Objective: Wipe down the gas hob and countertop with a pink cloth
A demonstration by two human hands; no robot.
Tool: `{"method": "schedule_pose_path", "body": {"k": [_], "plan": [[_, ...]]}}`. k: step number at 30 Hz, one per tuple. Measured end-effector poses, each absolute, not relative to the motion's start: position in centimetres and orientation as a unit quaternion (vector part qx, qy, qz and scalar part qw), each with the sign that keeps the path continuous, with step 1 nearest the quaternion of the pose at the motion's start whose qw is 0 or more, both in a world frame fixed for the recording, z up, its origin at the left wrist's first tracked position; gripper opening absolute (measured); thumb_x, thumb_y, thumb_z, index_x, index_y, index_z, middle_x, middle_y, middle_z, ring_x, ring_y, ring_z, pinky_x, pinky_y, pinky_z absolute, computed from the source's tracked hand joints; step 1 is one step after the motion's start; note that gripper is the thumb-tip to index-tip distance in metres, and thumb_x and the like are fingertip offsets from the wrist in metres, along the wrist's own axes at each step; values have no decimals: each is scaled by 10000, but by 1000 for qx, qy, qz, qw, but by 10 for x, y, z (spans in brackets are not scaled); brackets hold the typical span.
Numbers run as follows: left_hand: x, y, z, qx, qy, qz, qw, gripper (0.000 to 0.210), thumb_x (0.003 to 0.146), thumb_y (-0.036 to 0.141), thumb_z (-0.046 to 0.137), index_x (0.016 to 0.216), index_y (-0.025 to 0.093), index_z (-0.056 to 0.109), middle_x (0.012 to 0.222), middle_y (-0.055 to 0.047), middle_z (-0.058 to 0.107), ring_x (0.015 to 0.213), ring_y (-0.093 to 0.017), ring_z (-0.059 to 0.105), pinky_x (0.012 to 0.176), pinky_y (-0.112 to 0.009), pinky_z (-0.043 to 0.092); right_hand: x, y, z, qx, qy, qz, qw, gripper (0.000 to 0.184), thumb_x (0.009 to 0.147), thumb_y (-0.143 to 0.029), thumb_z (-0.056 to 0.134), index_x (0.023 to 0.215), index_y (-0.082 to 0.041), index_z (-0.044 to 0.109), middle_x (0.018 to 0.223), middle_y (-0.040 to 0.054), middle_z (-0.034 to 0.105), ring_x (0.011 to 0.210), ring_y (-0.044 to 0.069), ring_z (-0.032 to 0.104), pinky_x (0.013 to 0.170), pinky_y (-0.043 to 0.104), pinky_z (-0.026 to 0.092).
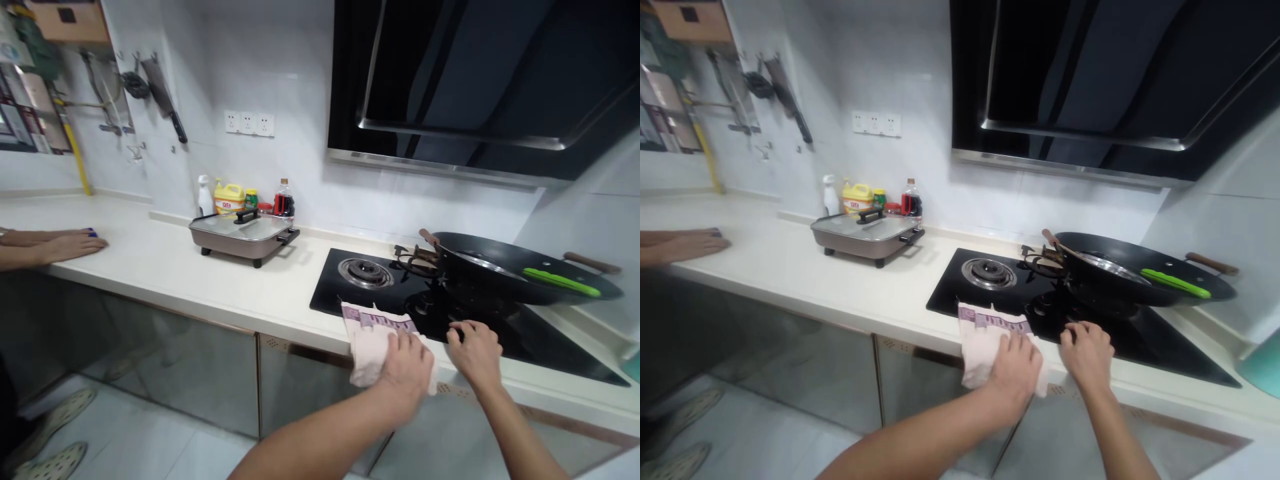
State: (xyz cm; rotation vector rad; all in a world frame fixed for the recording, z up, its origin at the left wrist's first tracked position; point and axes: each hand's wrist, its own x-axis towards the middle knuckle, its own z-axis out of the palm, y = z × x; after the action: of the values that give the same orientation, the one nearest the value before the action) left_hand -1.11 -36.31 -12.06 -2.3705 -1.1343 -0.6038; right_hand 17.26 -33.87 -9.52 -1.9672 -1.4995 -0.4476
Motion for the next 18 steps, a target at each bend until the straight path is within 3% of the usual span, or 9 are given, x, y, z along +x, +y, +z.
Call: {"method": "schedule_pose_path", "body": {"k": [5,9,13,18], "plan": [[-20,-367,-117,-873,-319,-248,273,398,994,244,481,1364,146,592,1222,-216,648,1079,-324,621,886,-485,424,187,-335,-100,-768,-563,-141,271,428,912,-454,441,1086,-233,764,1276,141,582,1139,381,512,939,543,459],[-51,-365,-109,-884,-301,-248,258,412,990,215,466,1394,171,535,1169,-196,657,975,-300,623,808,-443,431,192,-333,-101,-783,-558,-106,255,440,898,-468,445,1102,-247,766,1270,137,594,1124,395,527,942,563,461],[-88,-365,-97,-889,-332,-212,235,464,968,239,542,1425,191,484,1320,-243,611,1097,-340,608,886,-471,428,194,-331,-101,-789,-553,-95,251,451,894,-473,442,1122,-250,762,1255,143,605,1119,407,539,941,584,459],[-155,-366,-85,-898,-358,-156,202,854,798,409,814,1487,171,370,1440,-282,520,1294,-405,525,1079,-541,345,197,-330,-103,-786,-559,-93,246,485,910,-496,420,1167,-251,751,1266,154,612,1135,414,548,930,576,460]]}}
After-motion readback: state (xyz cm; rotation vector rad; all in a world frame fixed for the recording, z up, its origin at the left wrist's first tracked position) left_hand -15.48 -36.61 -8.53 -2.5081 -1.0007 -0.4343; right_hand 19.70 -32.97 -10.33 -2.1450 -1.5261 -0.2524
